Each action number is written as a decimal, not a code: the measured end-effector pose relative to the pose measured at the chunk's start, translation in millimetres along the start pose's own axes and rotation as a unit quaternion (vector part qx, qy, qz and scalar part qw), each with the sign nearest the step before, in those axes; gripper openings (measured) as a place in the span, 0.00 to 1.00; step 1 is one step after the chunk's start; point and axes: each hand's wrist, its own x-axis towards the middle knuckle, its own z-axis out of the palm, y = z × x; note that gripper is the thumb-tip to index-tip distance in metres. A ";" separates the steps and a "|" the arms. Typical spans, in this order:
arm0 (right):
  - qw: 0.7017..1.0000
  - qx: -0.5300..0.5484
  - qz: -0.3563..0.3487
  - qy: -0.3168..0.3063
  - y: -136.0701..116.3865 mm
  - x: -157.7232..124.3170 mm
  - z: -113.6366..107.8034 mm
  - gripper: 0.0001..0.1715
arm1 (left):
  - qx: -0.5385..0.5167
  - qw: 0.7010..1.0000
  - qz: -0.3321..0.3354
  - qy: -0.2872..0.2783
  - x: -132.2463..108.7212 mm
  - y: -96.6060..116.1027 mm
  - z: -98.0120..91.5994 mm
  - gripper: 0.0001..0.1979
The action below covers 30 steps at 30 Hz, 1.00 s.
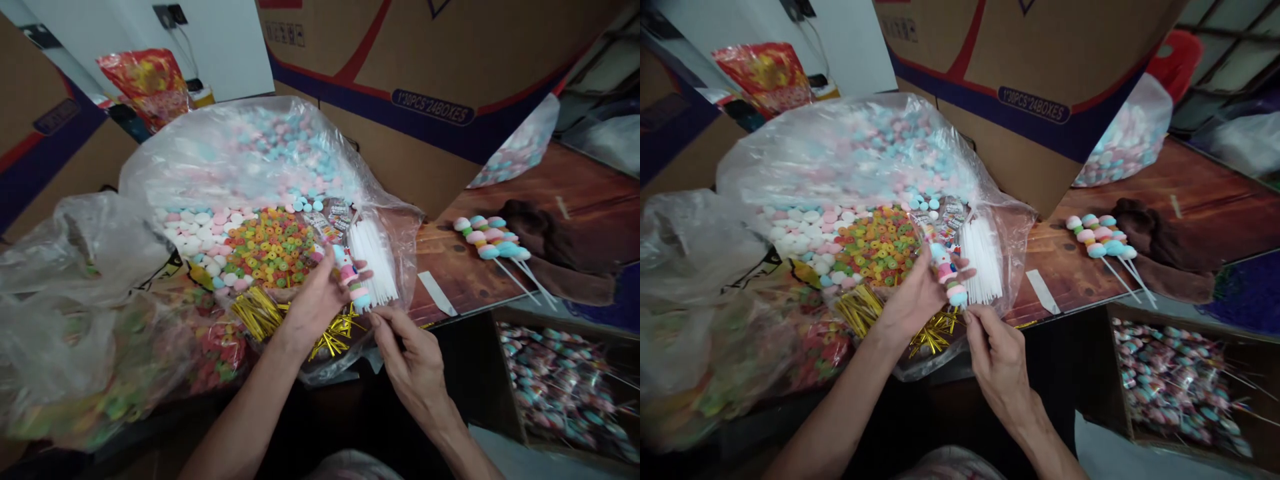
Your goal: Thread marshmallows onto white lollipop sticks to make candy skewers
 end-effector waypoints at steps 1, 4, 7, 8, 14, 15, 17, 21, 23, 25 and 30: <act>1.000 -0.005 -0.006 -0.005 0.6 -1.3 -1.4 0.06 | -0.016 0.999 0.022 0.028 3.3 2.6 -0.3 0.18; 0.999 -0.020 -0.023 -0.018 2.9 -4.4 -1.6 0.06 | -0.032 0.996 0.058 0.068 9.2 1.6 -0.7 0.16; 0.995 -0.071 -0.071 -0.015 4.7 -2.5 3.0 0.06 | -0.001 0.994 0.068 0.091 7.1 -10.9 1.1 0.18; 0.991 -0.095 -0.092 -0.010 5.0 -0.5 4.7 0.06 | 0.009 0.994 0.068 0.088 5.4 -15.5 2.1 0.19; 0.985 -0.125 -0.116 -0.006 4.7 7.5 4.3 0.07 | -0.004 0.998 0.043 0.041 1.6 -13.8 1.4 0.18; 0.990 -0.101 -0.092 -0.018 4.3 6.5 2.2 0.07 | -0.011 0.998 0.035 0.044 2.9 -9.2 -0.2 0.18; 0.997 -0.060 -0.042 -0.037 3.8 3.7 -1.7 0.07 | -0.023 0.998 0.024 0.053 5.7 -1.3 -3.4 0.17; 0.995 -0.086 -0.054 -0.025 5.4 2.8 -0.6 0.08 | -0.008 0.999 0.012 0.046 7.8 -1.6 -4.3 0.17; 0.984 -0.139 -0.112 -0.008 7.6 6.4 5.4 0.08 | 0.009 0.999 0.000 0.035 5.9 -8.0 -2.8 0.18; 0.968 -0.191 -0.160 0.011 10.3 11.4 12.7 0.09 | 0.017 1.000 -0.014 0.016 2.7 -14.1 -2.0 0.18; 0.958 -0.210 -0.187 0.049 13.6 19.5 21.4 0.10 | 0.027 0.995 -0.076 -0.055 -4.4 -16.6 -4.3 0.18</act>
